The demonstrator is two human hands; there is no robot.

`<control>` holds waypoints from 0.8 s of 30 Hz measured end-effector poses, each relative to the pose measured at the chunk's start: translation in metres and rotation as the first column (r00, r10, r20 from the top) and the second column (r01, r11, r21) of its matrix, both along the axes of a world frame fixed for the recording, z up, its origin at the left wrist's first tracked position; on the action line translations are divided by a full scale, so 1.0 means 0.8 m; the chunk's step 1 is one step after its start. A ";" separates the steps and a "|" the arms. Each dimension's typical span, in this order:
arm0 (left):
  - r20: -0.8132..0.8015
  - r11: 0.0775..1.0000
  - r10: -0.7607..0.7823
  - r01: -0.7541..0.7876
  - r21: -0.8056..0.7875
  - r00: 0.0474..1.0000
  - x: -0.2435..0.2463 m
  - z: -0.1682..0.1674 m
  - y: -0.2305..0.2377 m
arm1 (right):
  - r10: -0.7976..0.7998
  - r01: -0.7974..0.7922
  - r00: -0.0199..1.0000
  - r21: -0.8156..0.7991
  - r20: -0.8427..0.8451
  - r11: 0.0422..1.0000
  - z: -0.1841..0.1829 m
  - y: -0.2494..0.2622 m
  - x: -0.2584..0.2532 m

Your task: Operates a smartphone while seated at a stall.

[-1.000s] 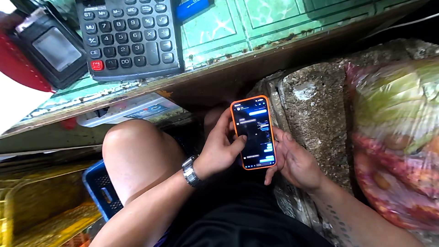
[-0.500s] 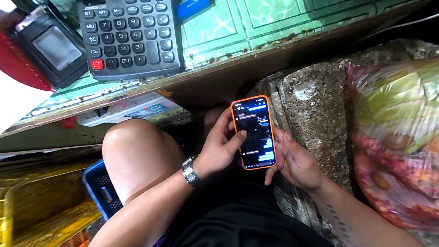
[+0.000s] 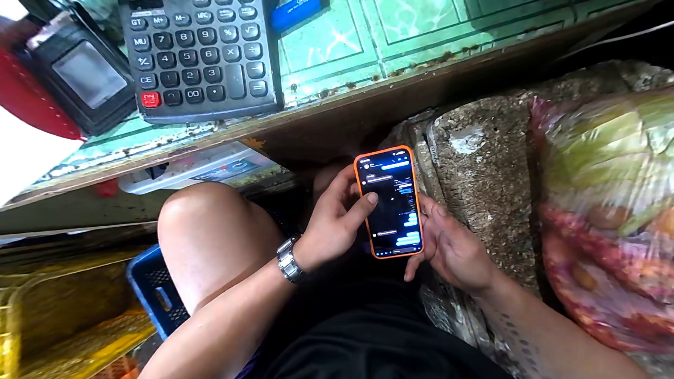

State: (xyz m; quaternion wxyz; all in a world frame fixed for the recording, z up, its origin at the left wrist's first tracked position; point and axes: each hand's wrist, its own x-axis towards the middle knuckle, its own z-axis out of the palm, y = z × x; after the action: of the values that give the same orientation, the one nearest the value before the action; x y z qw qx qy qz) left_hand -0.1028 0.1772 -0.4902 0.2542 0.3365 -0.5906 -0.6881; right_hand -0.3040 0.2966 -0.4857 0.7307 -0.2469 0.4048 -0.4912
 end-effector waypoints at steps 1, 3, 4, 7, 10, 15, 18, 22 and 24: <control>0.016 1.000 0.015 -0.014 -0.026 1.000 0.001 0.001 -0.003 | -0.005 0.005 1.000 0.002 -0.003 1.000 0.000 0.000 0.000; 0.026 0.997 0.054 -0.053 -0.056 0.998 0.002 0.004 -0.009 | -0.015 0.015 1.000 0.010 -0.004 1.000 0.000 0.001 0.000; 0.022 0.996 0.074 -0.072 -0.057 0.997 0.003 0.007 -0.012 | -0.013 0.013 1.000 0.016 -0.009 1.000 0.000 0.002 0.000; 0.008 0.988 0.132 -0.131 -0.087 0.991 0.006 0.012 -0.018 | 0.005 -0.004 0.999 0.026 -0.032 1.000 -0.001 0.002 -0.001; 0.018 0.980 0.172 -0.169 -0.108 0.985 0.007 0.013 -0.019 | 0.019 -0.018 0.999 0.020 -0.029 1.000 -0.001 0.001 0.002; 0.032 0.976 0.187 -0.182 -0.119 0.982 0.008 0.014 -0.019 | 0.027 -0.027 0.999 0.013 -0.039 1.000 -0.001 0.002 0.002; 0.037 0.973 0.201 -0.195 -0.125 0.979 0.008 0.014 -0.018 | 0.031 -0.031 0.998 0.011 -0.048 0.999 0.000 0.002 0.003; 0.034 0.977 0.183 -0.178 -0.118 0.982 0.010 0.016 -0.018 | 0.033 -0.033 0.998 0.008 -0.052 0.999 0.001 0.002 0.003; 0.018 0.980 0.172 -0.169 -0.101 0.985 0.009 0.015 -0.018 | 0.032 -0.031 0.998 0.018 -0.053 0.999 0.001 0.003 0.003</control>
State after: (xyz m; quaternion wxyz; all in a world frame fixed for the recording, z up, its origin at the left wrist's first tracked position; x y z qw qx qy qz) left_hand -0.0952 0.1631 -0.4779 0.3207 0.3818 -0.5963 -0.6291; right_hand -0.3018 0.2987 -0.4849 0.7293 -0.2599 0.4244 -0.4695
